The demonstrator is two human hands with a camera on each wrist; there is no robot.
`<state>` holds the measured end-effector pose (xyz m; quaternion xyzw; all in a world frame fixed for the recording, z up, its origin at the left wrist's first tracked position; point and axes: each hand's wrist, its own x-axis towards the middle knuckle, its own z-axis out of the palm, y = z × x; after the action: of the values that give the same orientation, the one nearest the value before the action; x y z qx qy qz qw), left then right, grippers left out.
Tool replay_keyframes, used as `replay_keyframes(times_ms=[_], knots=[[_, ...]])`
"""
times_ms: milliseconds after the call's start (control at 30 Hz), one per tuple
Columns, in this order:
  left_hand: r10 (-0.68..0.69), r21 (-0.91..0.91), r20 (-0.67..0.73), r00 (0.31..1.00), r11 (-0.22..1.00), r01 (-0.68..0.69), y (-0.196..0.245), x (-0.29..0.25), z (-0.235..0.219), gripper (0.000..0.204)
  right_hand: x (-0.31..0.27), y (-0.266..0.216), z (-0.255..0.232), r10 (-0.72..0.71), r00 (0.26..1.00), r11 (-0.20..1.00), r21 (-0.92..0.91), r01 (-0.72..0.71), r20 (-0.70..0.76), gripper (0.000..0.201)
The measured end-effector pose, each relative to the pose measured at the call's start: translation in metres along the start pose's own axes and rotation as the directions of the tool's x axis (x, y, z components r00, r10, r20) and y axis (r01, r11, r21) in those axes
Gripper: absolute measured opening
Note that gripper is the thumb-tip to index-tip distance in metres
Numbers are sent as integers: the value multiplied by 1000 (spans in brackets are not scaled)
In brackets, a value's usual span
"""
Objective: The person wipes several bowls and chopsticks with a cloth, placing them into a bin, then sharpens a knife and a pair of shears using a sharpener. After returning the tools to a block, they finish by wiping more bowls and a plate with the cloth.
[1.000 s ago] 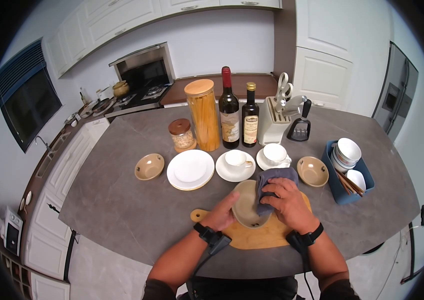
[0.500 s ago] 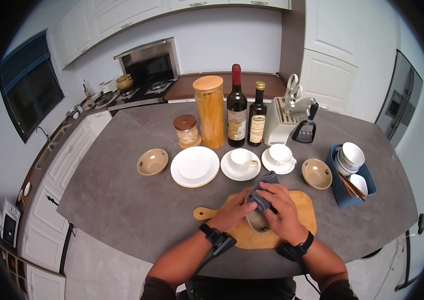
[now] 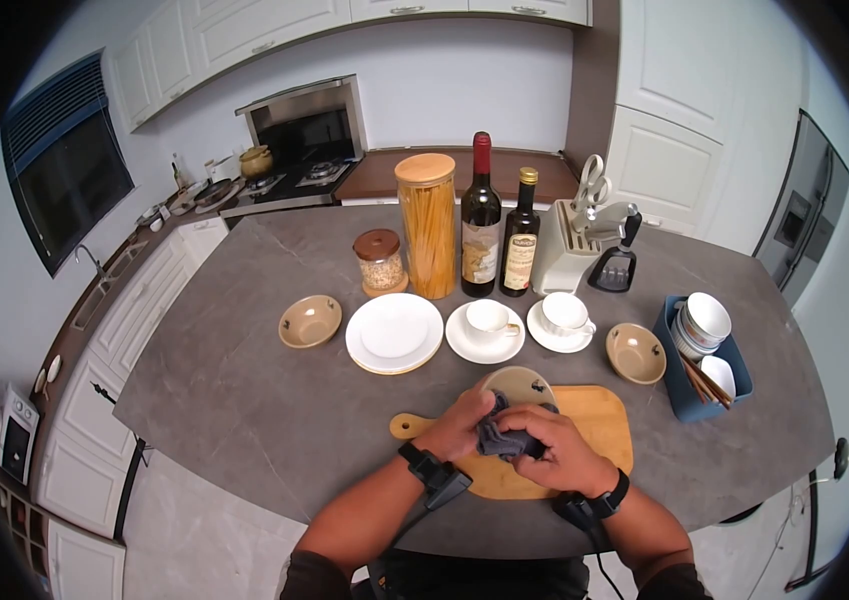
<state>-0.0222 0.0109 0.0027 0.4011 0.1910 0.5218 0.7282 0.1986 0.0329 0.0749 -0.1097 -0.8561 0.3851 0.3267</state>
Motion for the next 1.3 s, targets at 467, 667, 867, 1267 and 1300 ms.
replay_keyframes(times_ms=[467, 667, 867, 1267, 1300], knots=[[-17, -326, -139, 990, 945, -29, -8, -1, -18, 55, -10, 33, -17, -42, 801, 947, -279, -159, -598, 35], [-29, -316, -138, 990, 949, -16, -8, 1, -20, 53, -17, 44, -11, 104, 860, 991, -21, -131, -500, 44], [-109, -254, -128, 986, 965, 73, -4, -2, -15, 51, -22, 46, -9, 302, 877, 900, 416, -133, -373, 53], [-25, -223, -295, 955, 974, -43, -15, 2, -3, 46, -20, 53, -2, 401, 866, 657, 752, -43, -300, 59], [-16, -277, -320, 947, 958, -77, -16, 2, -2, 45, -19, 54, 0, 386, 869, 651, 759, -17, -311, 59]])
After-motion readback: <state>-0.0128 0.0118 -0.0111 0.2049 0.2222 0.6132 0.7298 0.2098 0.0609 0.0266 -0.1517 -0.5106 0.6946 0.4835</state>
